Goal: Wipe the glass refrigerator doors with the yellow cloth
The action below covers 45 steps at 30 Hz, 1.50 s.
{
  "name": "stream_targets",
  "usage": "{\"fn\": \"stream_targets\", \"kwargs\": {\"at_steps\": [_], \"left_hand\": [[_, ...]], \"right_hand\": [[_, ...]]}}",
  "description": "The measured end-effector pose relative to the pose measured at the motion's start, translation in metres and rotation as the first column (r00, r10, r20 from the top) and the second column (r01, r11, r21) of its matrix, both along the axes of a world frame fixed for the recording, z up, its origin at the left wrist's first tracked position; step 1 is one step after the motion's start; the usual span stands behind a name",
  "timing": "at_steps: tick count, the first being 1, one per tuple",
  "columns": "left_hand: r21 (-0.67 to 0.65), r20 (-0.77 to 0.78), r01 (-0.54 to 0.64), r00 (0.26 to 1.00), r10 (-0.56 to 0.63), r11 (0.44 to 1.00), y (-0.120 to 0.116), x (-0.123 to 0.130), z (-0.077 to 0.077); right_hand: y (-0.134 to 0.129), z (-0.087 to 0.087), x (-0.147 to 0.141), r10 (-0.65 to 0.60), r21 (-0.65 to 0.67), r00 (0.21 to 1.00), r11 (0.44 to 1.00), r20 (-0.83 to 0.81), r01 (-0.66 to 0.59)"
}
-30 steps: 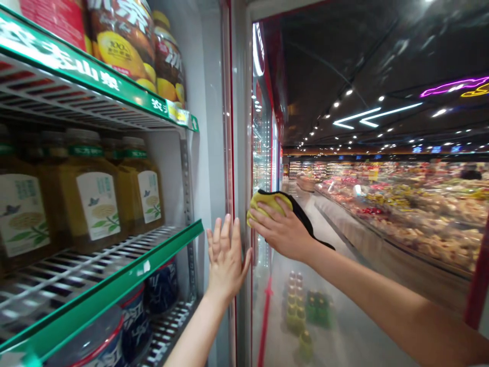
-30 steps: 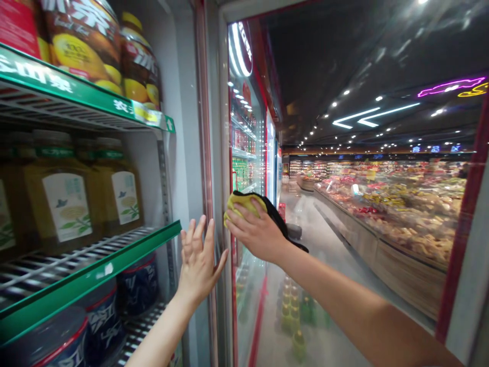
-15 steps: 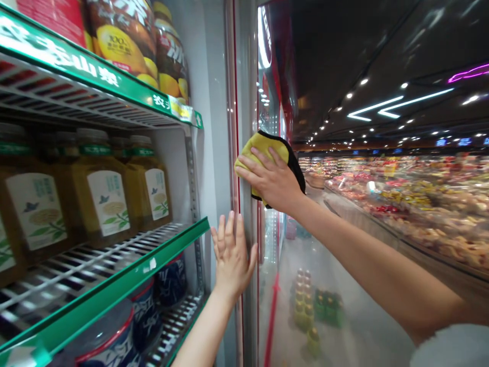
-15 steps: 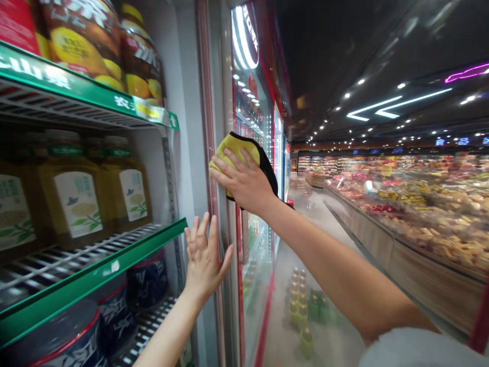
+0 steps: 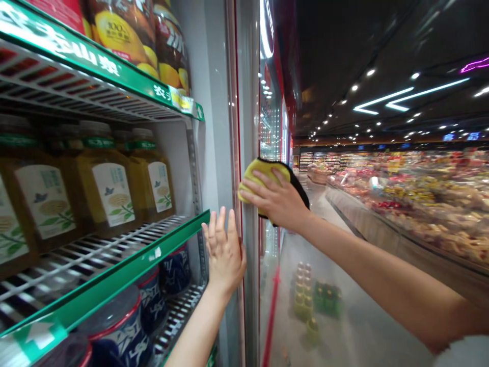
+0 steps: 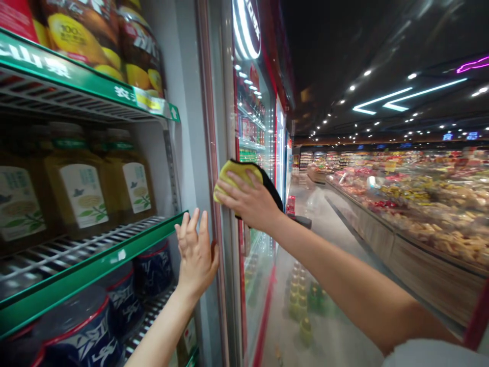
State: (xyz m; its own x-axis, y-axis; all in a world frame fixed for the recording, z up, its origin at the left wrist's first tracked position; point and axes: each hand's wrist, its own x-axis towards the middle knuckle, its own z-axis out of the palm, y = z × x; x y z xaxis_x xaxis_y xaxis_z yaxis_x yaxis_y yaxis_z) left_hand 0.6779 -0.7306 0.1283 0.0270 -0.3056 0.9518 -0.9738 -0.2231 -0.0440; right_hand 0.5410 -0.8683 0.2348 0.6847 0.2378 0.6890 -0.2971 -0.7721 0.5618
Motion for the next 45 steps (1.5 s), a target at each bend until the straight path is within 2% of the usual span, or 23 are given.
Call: {"fn": "stream_targets", "kwargs": {"at_steps": [2, 4, 6, 9, 10, 11, 12, 14, 18, 19, 20, 21, 23, 27, 29, 30, 32, 35, 37, 38, 40, 43, 45], "left_hand": [[0.000, -0.001, -0.002, 1.000, 0.002, 1.000, -0.001, -0.004, 0.001], [0.000, -0.001, -0.003, 1.000, 0.003, 1.000, -0.002, -0.006, 0.000], [-0.003, 0.000, -0.001, 1.000, 0.001, 1.000, -0.001, -0.006, -0.002], [-0.001, 0.011, -0.008, 1.000, 0.008, 1.000, 0.002, -0.001, -0.007], [0.000, 0.018, -0.014, 1.000, 0.014, 1.000, 0.003, 0.002, -0.008], [0.001, 0.024, -0.020, 1.000, 0.020, 1.000, 0.004, 0.003, -0.010], [0.003, 0.029, -0.026, 0.999, 0.026, 1.000, 0.004, 0.005, -0.010], [0.008, 0.032, -0.030, 0.999, 0.030, 1.000, 0.003, 0.004, -0.010], [0.000, 0.031, -0.001, 1.000, 0.001, 1.000, -0.005, -0.006, -0.007], [-0.001, 0.030, 0.011, 1.000, -0.011, 1.000, -0.007, -0.009, -0.006], [0.000, 0.029, 0.023, 0.999, -0.023, 1.000, -0.008, -0.012, -0.006], [0.002, 0.026, 0.033, 0.999, -0.033, 0.999, -0.010, -0.014, -0.005], [0.005, 0.013, 0.046, 0.999, -0.046, 0.999, -0.011, -0.017, -0.005], [0.011, -0.004, 0.052, 0.999, -0.052, 0.999, -0.011, -0.018, -0.008], [0.010, 0.007, 0.059, 0.998, -0.059, 0.998, -0.013, -0.018, -0.008], [0.008, 0.014, 0.064, 0.998, -0.064, 0.998, -0.014, -0.019, -0.007], [0.007, 0.022, 0.077, 0.997, -0.077, 0.997, -0.017, -0.020, -0.006], [0.018, 0.009, 0.096, 0.995, -0.096, 0.995, -0.021, -0.024, -0.005], [0.035, -0.003, 0.113, 0.994, -0.113, 0.993, -0.022, -0.027, -0.006], [0.045, -0.008, 0.122, 0.992, -0.122, 0.991, -0.022, -0.028, -0.006], [0.056, -0.010, 0.132, 0.991, -0.131, 0.990, -0.022, -0.029, -0.007], [0.041, 0.004, 0.119, 0.993, -0.120, 0.992, -0.022, -0.030, -0.007], [0.028, 0.010, 0.121, 0.993, -0.121, 0.992, -0.024, -0.030, -0.007]], "right_hand": [[0.000, 0.027, 0.006, -0.053, 0.041, 0.989, 0.998, 0.138, 0.048], [0.002, 0.026, 0.012, -0.085, 0.050, 0.973, 0.996, 0.214, 0.076], [0.008, -0.006, 0.014, -0.100, 0.033, 0.968, 0.995, 0.231, 0.095], [0.017, -0.077, 0.004, -0.076, -0.050, 0.985, 0.995, 0.153, 0.085], [0.017, -0.094, -0.002, -0.053, -0.093, 0.993, 0.994, 0.104, 0.062], [0.017, -0.104, -0.008, -0.025, -0.126, 0.999, 0.992, 0.040, 0.030], [0.015, -0.105, -0.015, 0.000, -0.148, 1.000, 0.989, -0.019, -0.003], [0.010, -0.081, -0.025, 0.033, -0.152, 0.996, 0.987, -0.078, -0.045], [-0.001, 0.016, -0.026, -0.033, -0.031, 0.991, 0.999, 0.128, 0.037], [-0.003, 0.034, -0.023, -0.055, 0.000, 0.981, 0.998, 0.184, 0.056], [-0.004, 0.044, -0.019, -0.076, 0.022, 0.971, 0.997, 0.225, 0.073], [-0.005, 0.046, -0.015, -0.090, 0.034, 0.964, 0.996, 0.251, 0.084], [-0.002, 0.024, -0.009, -0.100, 0.030, 0.963, 0.995, 0.251, 0.095], [0.007, -0.063, -0.013, -0.092, -0.064, 0.990, 0.993, 0.105, 0.099], [0.007, -0.084, -0.023, -0.058, -0.141, 0.998, 0.988, -0.011, 0.056], [0.006, -0.083, -0.030, -0.043, -0.158, 0.997, 0.987, -0.057, 0.034], [0.001, -0.059, -0.042, -0.037, -0.129, 0.998, 0.991, -0.051, 0.030], [-0.006, -0.012, -0.056, -0.129, 0.016, 0.973, 0.992, 0.193, 0.128], [-0.005, -0.007, -0.058, -0.203, 0.090, 0.923, 0.979, 0.326, 0.183], [-0.003, -0.016, -0.057, -0.222, 0.101, 0.914, 0.975, 0.341, 0.199], [0.004, -0.052, -0.053, -0.209, 0.066, 0.937, 0.978, 0.281, 0.198], [0.010, -0.105, -0.048, -0.103, -0.077, 0.994, 0.991, 0.044, 0.106], [0.008, -0.110, -0.053, -0.069, -0.114, 0.997, 0.991, -0.027, 0.066]]}}
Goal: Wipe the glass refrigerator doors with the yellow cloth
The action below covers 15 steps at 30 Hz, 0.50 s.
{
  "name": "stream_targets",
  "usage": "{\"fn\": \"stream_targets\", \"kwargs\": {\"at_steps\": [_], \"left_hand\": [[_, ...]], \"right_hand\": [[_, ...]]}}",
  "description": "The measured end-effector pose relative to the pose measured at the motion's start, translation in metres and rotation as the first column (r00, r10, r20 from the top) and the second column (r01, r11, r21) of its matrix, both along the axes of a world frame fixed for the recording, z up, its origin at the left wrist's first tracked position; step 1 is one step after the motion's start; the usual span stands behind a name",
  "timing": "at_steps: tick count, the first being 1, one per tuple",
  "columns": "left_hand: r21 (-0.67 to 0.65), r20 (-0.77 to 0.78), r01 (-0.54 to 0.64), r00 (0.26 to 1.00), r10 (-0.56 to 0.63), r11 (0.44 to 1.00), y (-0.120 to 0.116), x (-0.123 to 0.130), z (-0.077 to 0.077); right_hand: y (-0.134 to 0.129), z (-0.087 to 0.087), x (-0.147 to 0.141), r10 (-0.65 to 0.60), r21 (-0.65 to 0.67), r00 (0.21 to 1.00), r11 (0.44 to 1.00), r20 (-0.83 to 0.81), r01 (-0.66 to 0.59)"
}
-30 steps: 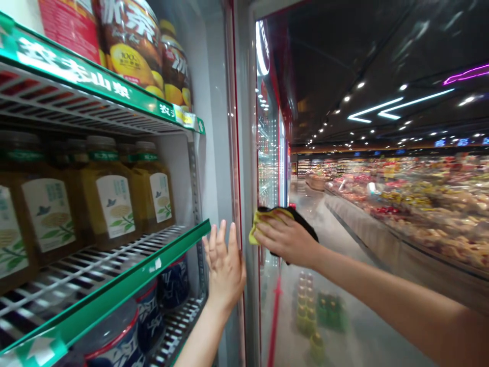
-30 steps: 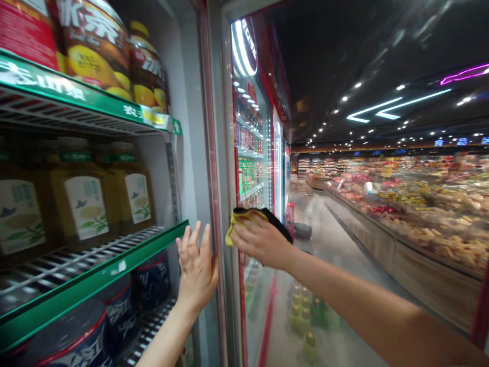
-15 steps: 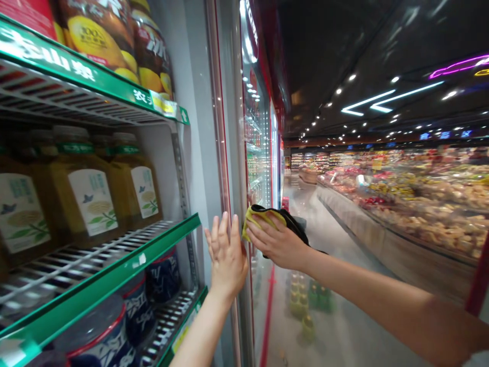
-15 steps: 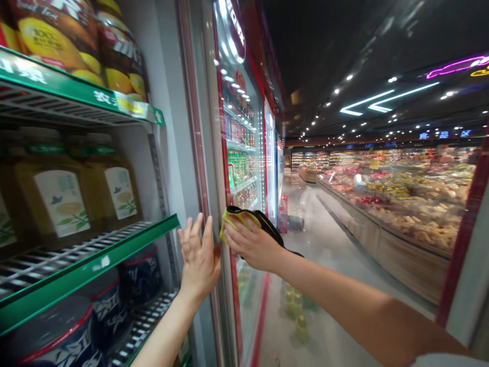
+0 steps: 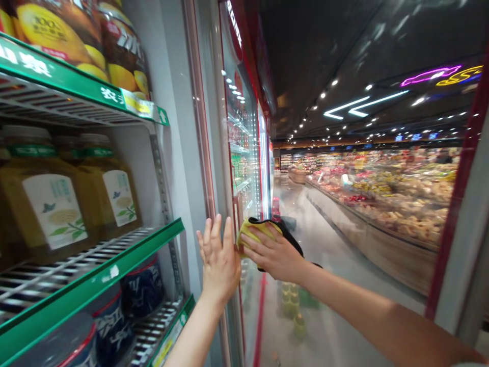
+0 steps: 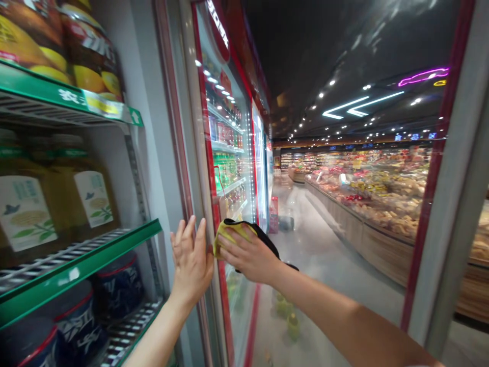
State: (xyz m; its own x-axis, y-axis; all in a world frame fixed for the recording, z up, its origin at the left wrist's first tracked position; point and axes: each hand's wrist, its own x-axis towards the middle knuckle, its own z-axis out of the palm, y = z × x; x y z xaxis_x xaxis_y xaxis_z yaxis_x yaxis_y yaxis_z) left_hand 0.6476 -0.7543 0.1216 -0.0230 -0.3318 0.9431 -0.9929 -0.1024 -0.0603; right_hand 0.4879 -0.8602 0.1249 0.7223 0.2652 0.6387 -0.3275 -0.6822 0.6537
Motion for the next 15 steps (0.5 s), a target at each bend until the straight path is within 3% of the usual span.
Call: {"fn": "stream_targets", "kwargs": {"at_steps": [3, 5, 6, 9, 12, 15], "left_hand": [[-0.002, 0.003, 0.027, 1.000, -0.027, 1.000, -0.003, -0.002, 0.000], [-0.001, 0.008, 0.034, 0.999, -0.034, 0.999, -0.004, -0.003, -0.003], [0.001, 0.006, 0.033, 0.999, -0.033, 0.999, -0.003, -0.003, -0.004], [0.004, -0.015, 0.026, 1.000, -0.026, 1.000, 0.000, -0.002, -0.009], [0.008, -0.035, 0.049, 0.998, -0.048, 0.999, -0.001, -0.005, -0.008], [0.028, -0.009, 0.099, 0.995, -0.099, 0.995, -0.009, -0.015, -0.005]], "right_hand": [[-0.007, 0.030, -0.021, -0.100, 0.081, 0.974, 0.993, 0.204, 0.084], [-0.009, 0.046, -0.036, -0.211, 0.169, 0.888, 0.974, 0.408, 0.154], [-0.009, 0.046, -0.041, -0.255, 0.204, 0.836, 0.963, 0.487, 0.174], [-0.001, 0.016, -0.042, -0.307, 0.244, 0.749, 0.949, 0.588, 0.198], [0.005, -0.016, -0.028, -0.270, 0.196, 0.831, 0.960, 0.486, 0.198], [0.000, -0.005, -0.029, -0.221, 0.146, 0.903, 0.973, 0.368, 0.179]]}}
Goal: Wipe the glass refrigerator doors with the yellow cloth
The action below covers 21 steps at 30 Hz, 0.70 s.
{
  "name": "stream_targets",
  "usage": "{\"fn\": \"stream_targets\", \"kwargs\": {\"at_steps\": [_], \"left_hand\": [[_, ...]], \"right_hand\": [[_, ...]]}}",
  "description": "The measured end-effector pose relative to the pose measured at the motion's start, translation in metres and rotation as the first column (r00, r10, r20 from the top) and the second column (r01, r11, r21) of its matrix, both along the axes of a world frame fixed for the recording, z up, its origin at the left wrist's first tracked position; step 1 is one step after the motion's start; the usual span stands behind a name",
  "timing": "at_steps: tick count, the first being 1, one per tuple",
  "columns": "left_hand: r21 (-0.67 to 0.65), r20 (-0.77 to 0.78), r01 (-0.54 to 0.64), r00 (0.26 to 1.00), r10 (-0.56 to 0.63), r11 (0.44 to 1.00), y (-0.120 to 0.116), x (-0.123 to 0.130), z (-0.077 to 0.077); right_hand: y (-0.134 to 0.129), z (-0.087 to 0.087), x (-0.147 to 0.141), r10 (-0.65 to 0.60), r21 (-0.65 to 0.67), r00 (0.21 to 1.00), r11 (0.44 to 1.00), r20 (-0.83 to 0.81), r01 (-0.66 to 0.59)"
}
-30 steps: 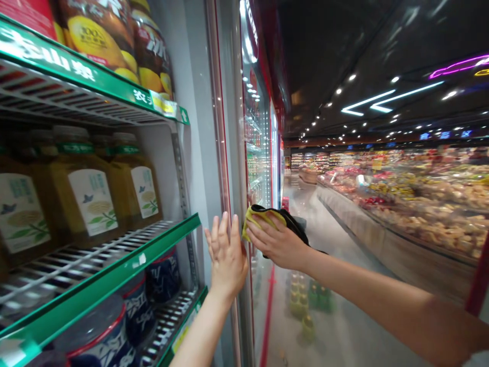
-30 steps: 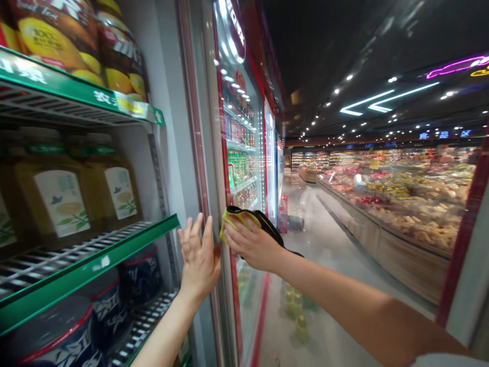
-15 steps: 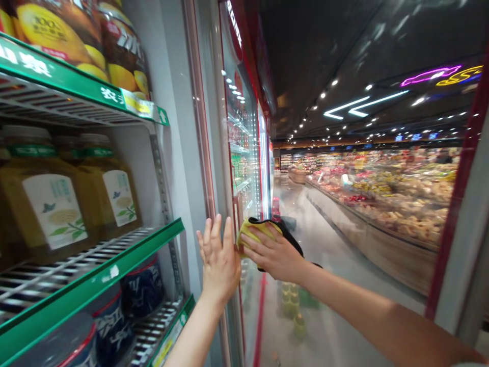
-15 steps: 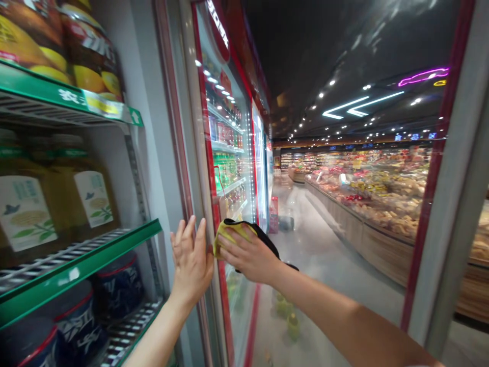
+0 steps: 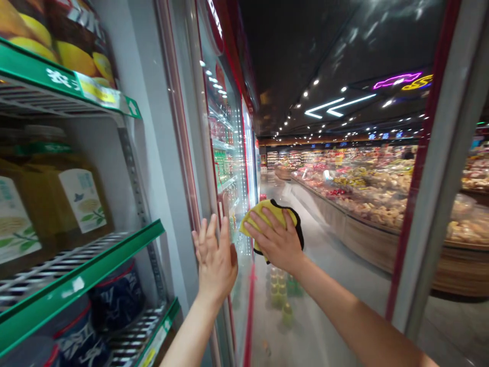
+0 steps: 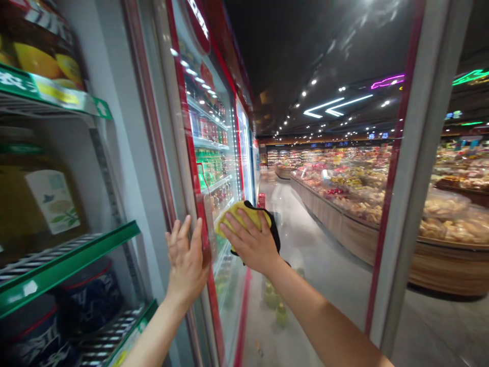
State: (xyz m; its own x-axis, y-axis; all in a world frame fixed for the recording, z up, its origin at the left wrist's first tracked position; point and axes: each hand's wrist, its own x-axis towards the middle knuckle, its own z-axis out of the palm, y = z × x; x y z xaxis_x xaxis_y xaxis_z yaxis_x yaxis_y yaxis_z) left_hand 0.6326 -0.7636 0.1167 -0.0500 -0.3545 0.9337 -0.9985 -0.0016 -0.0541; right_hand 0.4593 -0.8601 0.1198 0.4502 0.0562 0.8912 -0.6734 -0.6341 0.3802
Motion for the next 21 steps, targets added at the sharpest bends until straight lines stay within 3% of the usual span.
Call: {"fn": "stream_targets", "kwargs": {"at_steps": [2, 4, 6, 8, 11, 14, 17, 19, 21], "left_hand": [[-0.004, 0.030, 0.029, 0.999, -0.029, 1.000, -0.007, -0.008, 0.000], [-0.015, 0.048, 0.044, 0.998, -0.043, 0.999, -0.013, -0.014, -0.002], [-0.020, 0.054, 0.044, 0.998, -0.043, 0.999, -0.018, -0.016, -0.006], [-0.021, 0.061, 0.038, 0.998, -0.036, 0.999, -0.021, -0.017, -0.009], [-0.028, 0.086, 0.052, 0.995, -0.049, 0.998, -0.029, -0.021, -0.007], [-0.015, 0.109, 0.106, 0.989, -0.104, 0.994, -0.039, -0.034, 0.000], [-0.001, 0.120, 0.156, 0.981, -0.155, 0.988, -0.047, -0.053, 0.003], [-0.003, 0.128, 0.170, 0.977, -0.168, 0.985, -0.050, -0.062, 0.001], [-0.002, 0.142, 0.175, 0.975, -0.173, 0.985, -0.051, -0.067, -0.002]], "right_hand": [[-0.007, 0.020, -0.016, -0.031, 0.026, 0.996, 0.999, 0.079, 0.029], [-0.013, 0.030, -0.039, -0.105, 0.083, 0.964, 0.993, 0.246, 0.087], [-0.014, 0.020, -0.055, -0.172, 0.120, 0.901, 0.984, 0.398, 0.134], [-0.010, -0.004, -0.060, -0.203, 0.124, 0.864, 0.979, 0.461, 0.164], [-0.005, -0.028, -0.052, -0.177, 0.085, 0.915, 0.984, 0.363, 0.156], [-0.008, -0.008, -0.054, -0.135, 0.043, 0.964, 0.991, 0.231, 0.129], [-0.018, 0.023, -0.078, -0.179, 0.070, 0.936, 0.984, 0.302, 0.166], [-0.024, 0.023, -0.095, -0.226, 0.115, 0.874, 0.974, 0.429, 0.195], [-0.026, 0.002, -0.102, -0.247, 0.137, 0.793, 0.969, 0.557, 0.206]]}}
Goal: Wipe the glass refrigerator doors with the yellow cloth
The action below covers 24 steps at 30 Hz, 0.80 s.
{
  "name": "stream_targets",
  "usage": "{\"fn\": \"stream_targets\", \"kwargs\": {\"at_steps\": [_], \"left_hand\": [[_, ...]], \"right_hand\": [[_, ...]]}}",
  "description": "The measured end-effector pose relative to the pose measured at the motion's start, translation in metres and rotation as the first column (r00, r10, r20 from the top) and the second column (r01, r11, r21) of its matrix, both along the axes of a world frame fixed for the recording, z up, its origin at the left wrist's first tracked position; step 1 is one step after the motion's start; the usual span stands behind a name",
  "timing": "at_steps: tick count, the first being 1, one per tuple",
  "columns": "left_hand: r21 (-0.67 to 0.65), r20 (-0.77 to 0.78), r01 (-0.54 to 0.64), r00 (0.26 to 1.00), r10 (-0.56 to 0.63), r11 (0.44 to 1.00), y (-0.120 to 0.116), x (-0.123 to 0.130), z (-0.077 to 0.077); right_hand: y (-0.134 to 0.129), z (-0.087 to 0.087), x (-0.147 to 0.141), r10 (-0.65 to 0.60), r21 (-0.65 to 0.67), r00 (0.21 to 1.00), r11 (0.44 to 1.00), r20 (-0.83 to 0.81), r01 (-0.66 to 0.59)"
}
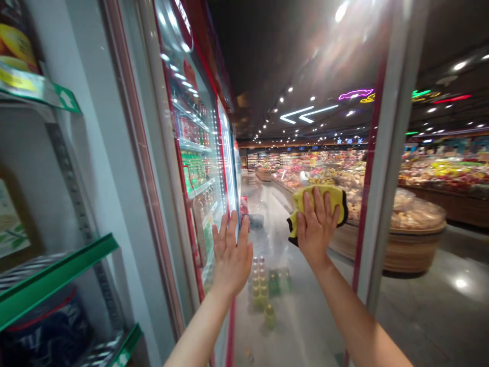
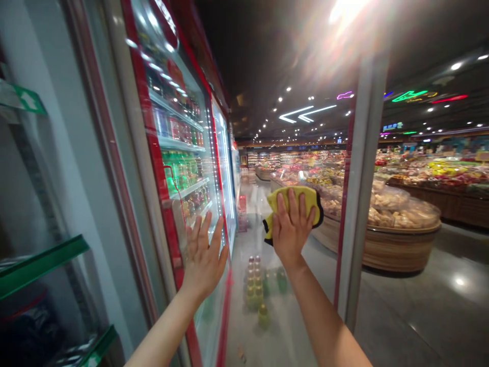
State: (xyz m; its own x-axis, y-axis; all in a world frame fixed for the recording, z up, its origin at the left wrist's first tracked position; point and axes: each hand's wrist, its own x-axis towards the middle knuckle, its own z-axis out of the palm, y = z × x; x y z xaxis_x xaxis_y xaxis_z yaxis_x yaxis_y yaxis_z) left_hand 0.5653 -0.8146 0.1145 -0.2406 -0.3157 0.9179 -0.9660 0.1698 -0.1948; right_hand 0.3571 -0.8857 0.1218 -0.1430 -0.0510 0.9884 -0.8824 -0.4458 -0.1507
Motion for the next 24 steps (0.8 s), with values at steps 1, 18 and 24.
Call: {"fn": "stream_targets", "kwargs": {"at_steps": [1, 18, 24], "left_hand": [[0.001, 0.008, 0.003, 1.000, -0.003, 1.000, 0.000, -0.001, -0.002], [0.066, 0.037, 0.140, 0.989, -0.143, 0.988, -0.006, -0.045, -0.011], [0.091, 0.034, 0.132, 0.990, -0.136, 0.987, -0.012, -0.072, -0.019]], "right_hand": [[0.001, -0.014, 0.001, -0.008, -0.012, 0.999, 1.000, 0.046, 0.008], [-0.008, -0.069, -0.036, -0.074, 0.091, 0.996, 0.993, 0.056, 0.069], [-0.014, -0.028, -0.067, 0.041, 0.141, 0.990, 0.990, -0.131, -0.023]]}}
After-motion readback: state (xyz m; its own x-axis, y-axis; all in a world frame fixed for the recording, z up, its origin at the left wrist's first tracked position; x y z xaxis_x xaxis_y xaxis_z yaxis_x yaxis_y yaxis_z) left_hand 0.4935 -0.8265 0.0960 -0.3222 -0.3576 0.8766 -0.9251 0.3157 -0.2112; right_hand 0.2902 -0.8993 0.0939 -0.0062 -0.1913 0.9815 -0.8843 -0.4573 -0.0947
